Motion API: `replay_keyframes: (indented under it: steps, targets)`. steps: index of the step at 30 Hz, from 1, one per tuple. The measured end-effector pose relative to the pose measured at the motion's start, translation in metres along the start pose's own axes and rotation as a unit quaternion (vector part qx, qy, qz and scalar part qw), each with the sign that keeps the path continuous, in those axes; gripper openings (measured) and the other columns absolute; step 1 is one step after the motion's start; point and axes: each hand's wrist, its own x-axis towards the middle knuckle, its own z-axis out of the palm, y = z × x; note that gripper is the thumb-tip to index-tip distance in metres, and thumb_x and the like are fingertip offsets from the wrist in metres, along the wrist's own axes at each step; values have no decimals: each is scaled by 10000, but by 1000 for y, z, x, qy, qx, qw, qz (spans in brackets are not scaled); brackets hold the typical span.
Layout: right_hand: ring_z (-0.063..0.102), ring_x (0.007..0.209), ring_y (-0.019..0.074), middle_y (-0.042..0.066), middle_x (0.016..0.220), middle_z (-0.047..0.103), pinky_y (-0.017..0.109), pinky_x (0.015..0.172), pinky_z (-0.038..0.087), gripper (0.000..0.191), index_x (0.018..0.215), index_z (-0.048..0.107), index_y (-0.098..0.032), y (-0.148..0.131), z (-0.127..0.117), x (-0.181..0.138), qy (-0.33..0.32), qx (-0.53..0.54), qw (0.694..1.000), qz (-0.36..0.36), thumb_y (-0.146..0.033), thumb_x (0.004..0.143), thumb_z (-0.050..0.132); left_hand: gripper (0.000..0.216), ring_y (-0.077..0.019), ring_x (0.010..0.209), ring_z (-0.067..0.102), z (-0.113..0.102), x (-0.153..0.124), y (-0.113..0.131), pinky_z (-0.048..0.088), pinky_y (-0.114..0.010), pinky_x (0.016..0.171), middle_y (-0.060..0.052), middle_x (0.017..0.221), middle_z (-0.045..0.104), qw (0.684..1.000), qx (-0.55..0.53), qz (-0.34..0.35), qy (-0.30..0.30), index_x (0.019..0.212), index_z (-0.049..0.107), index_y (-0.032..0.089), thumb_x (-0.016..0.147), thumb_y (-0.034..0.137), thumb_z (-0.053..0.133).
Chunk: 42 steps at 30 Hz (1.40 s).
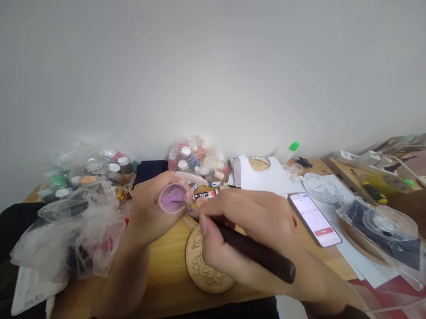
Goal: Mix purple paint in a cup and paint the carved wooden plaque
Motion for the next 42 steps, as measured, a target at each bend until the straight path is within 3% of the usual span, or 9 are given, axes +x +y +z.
replay_keyframes:
  steps: [9,18,25,29,37,42]
  targets:
    - [692,643,119,-8,785,736,221,578,547,160,977,628,-232,0,-6,1,-30,-42,998,-30,-132,854,604,92,-115,639,614,-2,0,2,444,-242,598,41,701,654,1000,0,-13,-18,764,576,216,825,160,618]
    - [656,589,103,-17,754,728,215,538,519,145,908,626,-225,-1,-4,-1,-45,-27,998,-16,-106,833,594,117,-105,586,566,-1,1,2,401,-235,550,44,650,619,1000,20,-5,-19,721,560,204,789,140,631]
    - [620,497,93,-44,624,687,196,454,482,116,808,675,-218,7,2,-1,32,52,996,58,-132,852,610,118,-82,579,548,8,3,5,395,-206,550,54,663,625,997,-68,-38,-28,740,568,191,747,96,637]
    - [607,482,83,-49,610,676,190,445,471,114,800,683,-211,10,5,-1,50,76,994,55,-125,848,624,102,-99,600,569,13,3,7,417,-222,572,39,674,637,988,-123,-75,-58,736,591,184,744,107,658]
    - [610,487,96,-36,616,684,196,437,456,146,737,669,-210,13,-7,-2,-39,66,996,52,-104,814,605,125,-98,573,555,19,2,5,409,-220,552,46,633,608,990,-101,-72,-61,694,554,191,759,133,643]
    - [536,429,79,-60,541,615,204,430,409,153,722,656,-222,15,-9,-2,-2,20,998,66,-121,830,616,103,-105,570,543,23,1,3,399,-222,544,38,637,600,992,-83,-78,-58,704,547,194,736,126,617]
